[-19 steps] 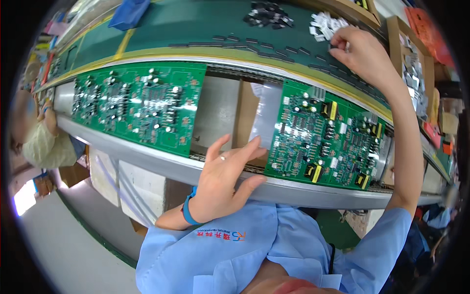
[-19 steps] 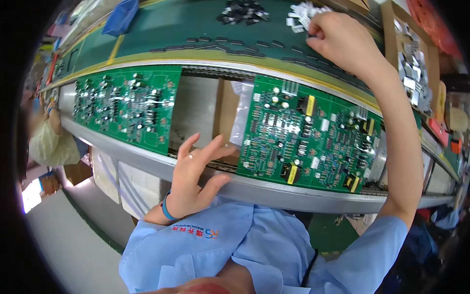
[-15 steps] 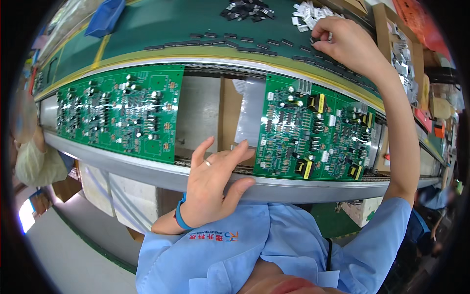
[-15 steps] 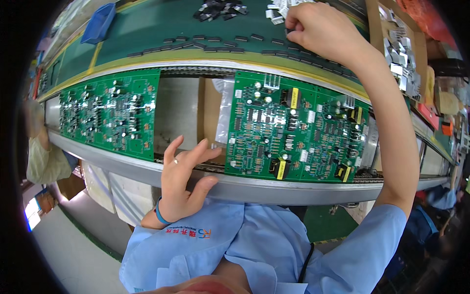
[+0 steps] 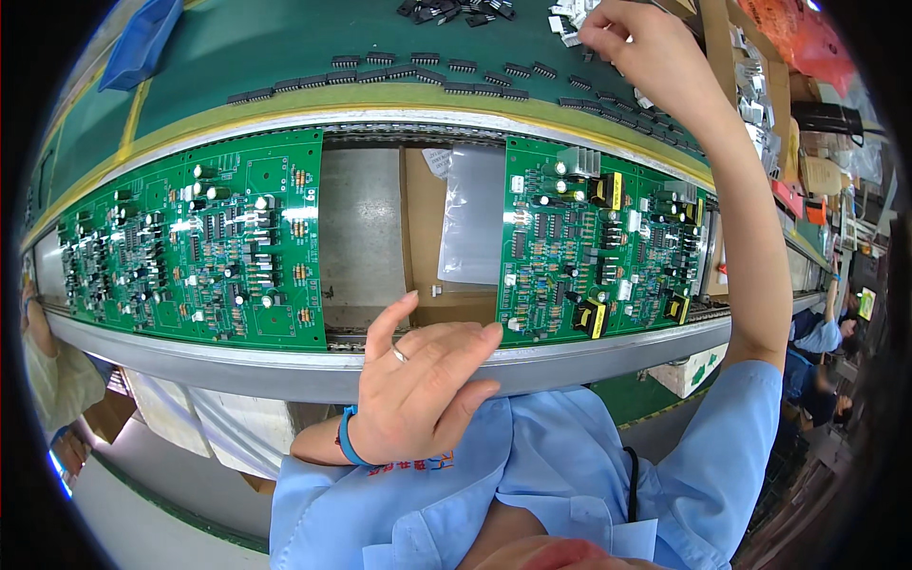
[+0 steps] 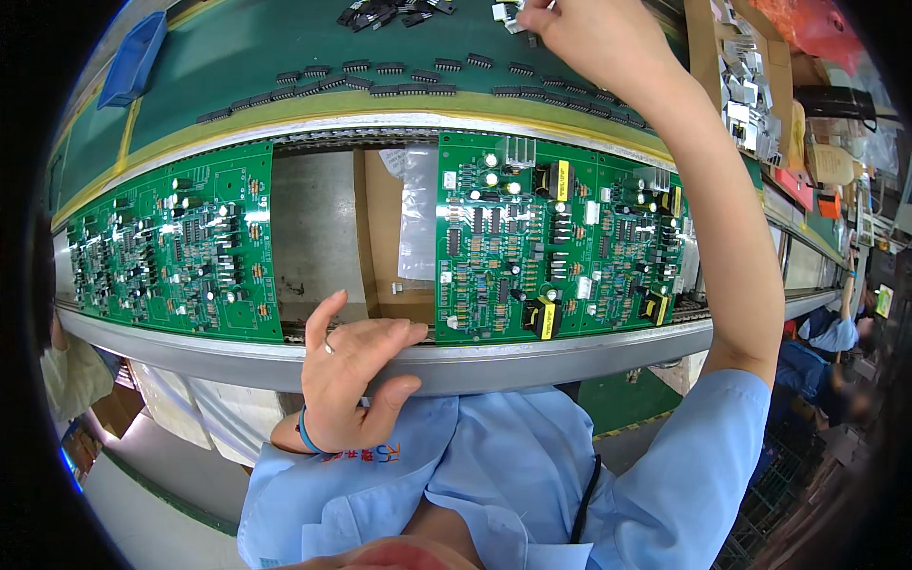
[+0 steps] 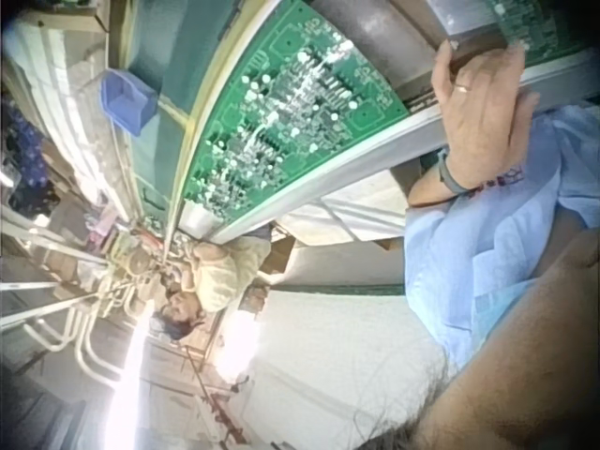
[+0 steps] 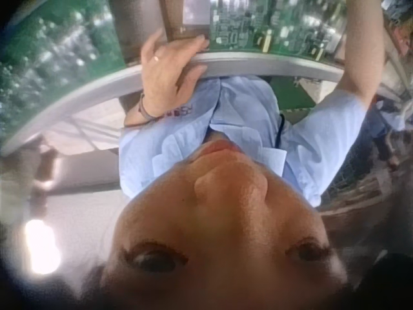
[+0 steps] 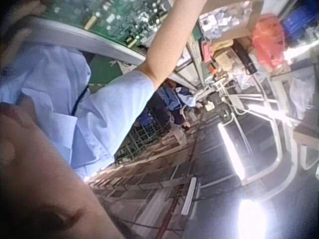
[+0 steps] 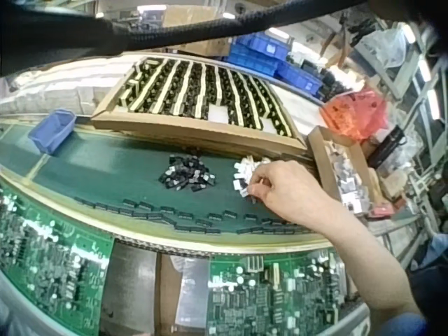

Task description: Manually inserting electronic components into printed circuit boards on an assembly line conveyor.

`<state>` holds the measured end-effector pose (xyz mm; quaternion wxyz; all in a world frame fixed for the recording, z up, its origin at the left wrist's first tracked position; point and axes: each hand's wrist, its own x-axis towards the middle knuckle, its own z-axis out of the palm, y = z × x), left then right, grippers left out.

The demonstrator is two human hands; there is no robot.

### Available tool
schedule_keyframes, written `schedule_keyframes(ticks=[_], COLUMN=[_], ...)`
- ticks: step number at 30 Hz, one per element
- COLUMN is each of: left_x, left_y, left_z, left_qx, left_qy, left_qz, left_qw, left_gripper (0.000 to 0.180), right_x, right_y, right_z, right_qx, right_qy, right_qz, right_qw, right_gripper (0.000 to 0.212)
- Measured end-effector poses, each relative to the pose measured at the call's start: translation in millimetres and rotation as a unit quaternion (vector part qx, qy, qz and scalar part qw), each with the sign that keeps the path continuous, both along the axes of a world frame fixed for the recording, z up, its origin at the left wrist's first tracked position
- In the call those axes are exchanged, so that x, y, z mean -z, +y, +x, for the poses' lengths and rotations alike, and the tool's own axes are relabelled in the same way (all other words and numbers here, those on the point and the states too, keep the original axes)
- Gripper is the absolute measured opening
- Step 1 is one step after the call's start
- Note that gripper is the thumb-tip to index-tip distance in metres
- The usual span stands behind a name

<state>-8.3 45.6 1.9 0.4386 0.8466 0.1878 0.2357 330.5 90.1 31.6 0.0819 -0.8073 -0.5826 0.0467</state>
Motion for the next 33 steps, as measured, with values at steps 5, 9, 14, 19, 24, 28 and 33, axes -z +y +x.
schedule_keyframes(ticks=[5, 9, 14, 19, 24, 28, 33], left_x=[1.8, 4.8, 6.0, 3.1, 6.6, 5.3, 6.9], left_y=[2.5, 1.9, 1.9, -0.4, -7.7, -7.4, -10.5], left_z=[-3.5, -6.7, -6.9, -3.2, 1.8, 11.1, 13.5], left_qx=[0.014, 0.022, 0.029, 0.008, -0.013, -0.015, 0.010], left_qy=[-0.028, -0.041, -0.046, -0.026, 0.017, 0.097, 0.139], left_qz=[-0.013, -0.020, -0.019, 0.013, 0.054, 0.117, 0.154], left_qw=[0.999, 0.999, 0.998, 1.000, 0.998, 0.988, 0.978], left_gripper=[0.039, 0.033, 0.033, 0.040, 0.033, 0.030, 0.026], right_x=[7.7, 5.5, -1.6, 9.1, -12.1, -7.7, -1.3], right_y=[-7.6, -17.8, -22.6, -18.1, 1.7, -4.2, -4.1], right_z=[-7.4, -13.7, -1.0, -5.2, -40.2, -32.9, -34.2], right_qx=[-0.047, -0.086, 0.009, 0.037, 0.147, 0.089, 0.064], right_qy=[-0.042, -0.042, -0.006, -0.071, -0.045, -0.047, -0.072], right_qz=[-0.022, -0.013, 0.001, -0.061, -0.151, -0.105, -0.054], right_qw=[0.998, 0.995, 1.000, 0.995, 0.977, 0.989, 0.994], right_gripper=[0.014, 0.015, 0.016, 0.026, 0.024, 0.021, 0.022])
